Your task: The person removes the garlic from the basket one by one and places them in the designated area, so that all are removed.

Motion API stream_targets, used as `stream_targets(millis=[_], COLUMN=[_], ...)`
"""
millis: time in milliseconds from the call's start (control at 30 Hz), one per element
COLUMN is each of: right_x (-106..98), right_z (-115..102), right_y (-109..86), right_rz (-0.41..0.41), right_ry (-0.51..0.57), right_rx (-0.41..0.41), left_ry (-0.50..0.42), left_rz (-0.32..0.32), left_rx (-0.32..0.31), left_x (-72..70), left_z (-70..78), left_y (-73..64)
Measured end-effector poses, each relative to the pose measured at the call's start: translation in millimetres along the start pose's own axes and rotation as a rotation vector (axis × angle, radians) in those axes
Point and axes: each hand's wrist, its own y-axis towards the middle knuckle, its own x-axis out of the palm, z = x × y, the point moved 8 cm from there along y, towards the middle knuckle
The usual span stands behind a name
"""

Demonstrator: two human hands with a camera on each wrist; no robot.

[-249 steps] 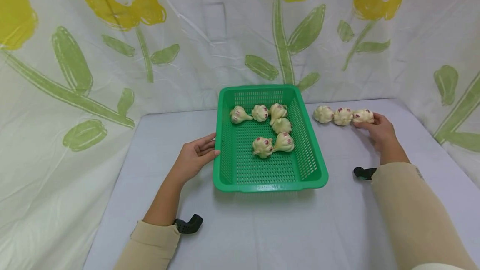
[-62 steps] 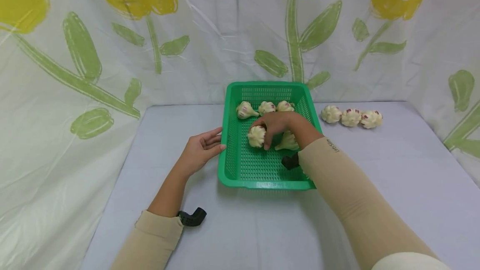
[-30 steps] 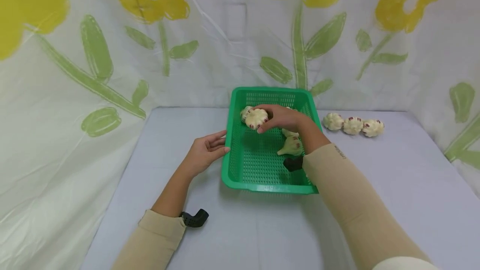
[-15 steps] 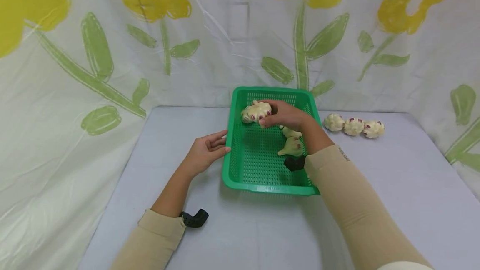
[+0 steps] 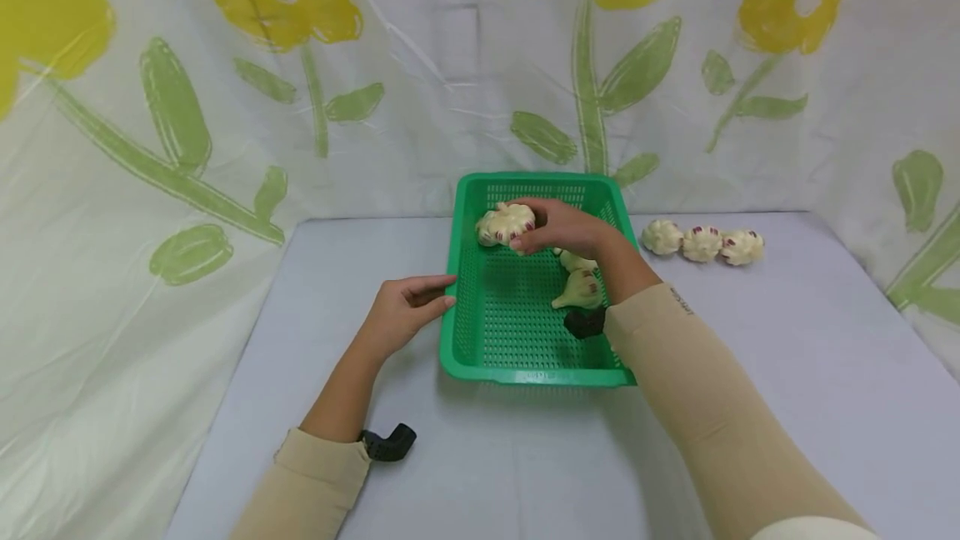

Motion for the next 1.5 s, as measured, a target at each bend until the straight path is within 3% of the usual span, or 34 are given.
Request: stream_targets(millis=[200,400,567,767,900,1100,1500], right_x=[1,4,6,8,9,13,-11], right_z=[4,6,7,8,7,1,-24], right_y=[-0.7,0.7,4.1,7.0,10.9,14.8,-8.0], right_rz=[-0.01,-0.023,-0.031,-0.03,-0.037,-0.053,0.068], right_ry=[-0.001,-0.009,-0.028,-0.068,-0.087,-0.068,-0.043], right_rx=[0.007,0.024,0.024,0.018,0.004,-0.028,-0.137], left_ry=[0.008,0.174,0.265,0.304,0.316,0.324,0.273], left_rz=[0.022,0.112,0.205,0.243,0.247,0.223,0.21], left_rx=[0.126,0.234,0.388,0.555,0.588,0.558,0.608], left_x=[1.6,0.6,0.6,1.9,-0.9,-5.1,0.7], left_z=[7.0,10.8,16.4,25.5,26.7,23.4,31.3], left_y=[-0.7,-4.8,-9.1,-14.8,-17.1,-18.2,-7.2])
